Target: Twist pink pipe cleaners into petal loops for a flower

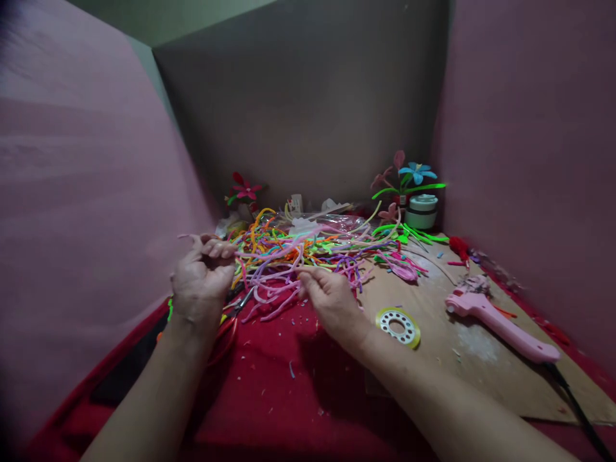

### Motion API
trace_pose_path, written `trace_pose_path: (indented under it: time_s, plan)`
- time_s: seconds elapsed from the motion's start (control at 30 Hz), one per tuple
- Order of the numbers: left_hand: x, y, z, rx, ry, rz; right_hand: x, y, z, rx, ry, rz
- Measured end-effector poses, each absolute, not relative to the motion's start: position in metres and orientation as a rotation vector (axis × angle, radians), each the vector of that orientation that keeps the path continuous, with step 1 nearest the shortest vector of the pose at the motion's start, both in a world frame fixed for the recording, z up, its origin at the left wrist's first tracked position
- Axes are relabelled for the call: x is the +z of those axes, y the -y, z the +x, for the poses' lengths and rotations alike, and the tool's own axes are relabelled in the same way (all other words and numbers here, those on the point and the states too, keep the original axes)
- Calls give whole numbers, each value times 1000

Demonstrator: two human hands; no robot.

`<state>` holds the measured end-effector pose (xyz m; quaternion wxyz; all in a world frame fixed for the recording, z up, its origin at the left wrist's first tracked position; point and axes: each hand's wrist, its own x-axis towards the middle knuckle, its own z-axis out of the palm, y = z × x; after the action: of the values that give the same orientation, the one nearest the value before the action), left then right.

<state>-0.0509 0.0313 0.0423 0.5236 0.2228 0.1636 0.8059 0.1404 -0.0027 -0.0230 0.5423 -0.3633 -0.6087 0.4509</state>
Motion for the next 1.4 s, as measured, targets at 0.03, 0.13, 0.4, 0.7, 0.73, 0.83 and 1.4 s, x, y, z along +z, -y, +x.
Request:
trace_pose_path:
  time_s: [0.03,0.13,0.4,0.7,0.73,0.83,1.4]
  plan:
    - [38,-29,-44,1896,-396,552,-24,6,134,1197,1417,-787]
    - [22,-20,-21,1766,-408,644,-25,10,124,1394,1181,-581]
    - [5,-9,6,1593,-489,708,-26,-1,132,1406,1005,-568]
    - [12,-20,-18,1714,-449,598,-26,12,125,1354,1364,-547]
    - [12,-20,-20,1718,-449,602,-25,14,125,1274,1412,-542]
    - [10,-21,-20,1716,-463,617,-20,18,127,1210,1408,-589]
    - [7,-3,-1,1358,-662,953,-23,13,129,1334,1383,-762]
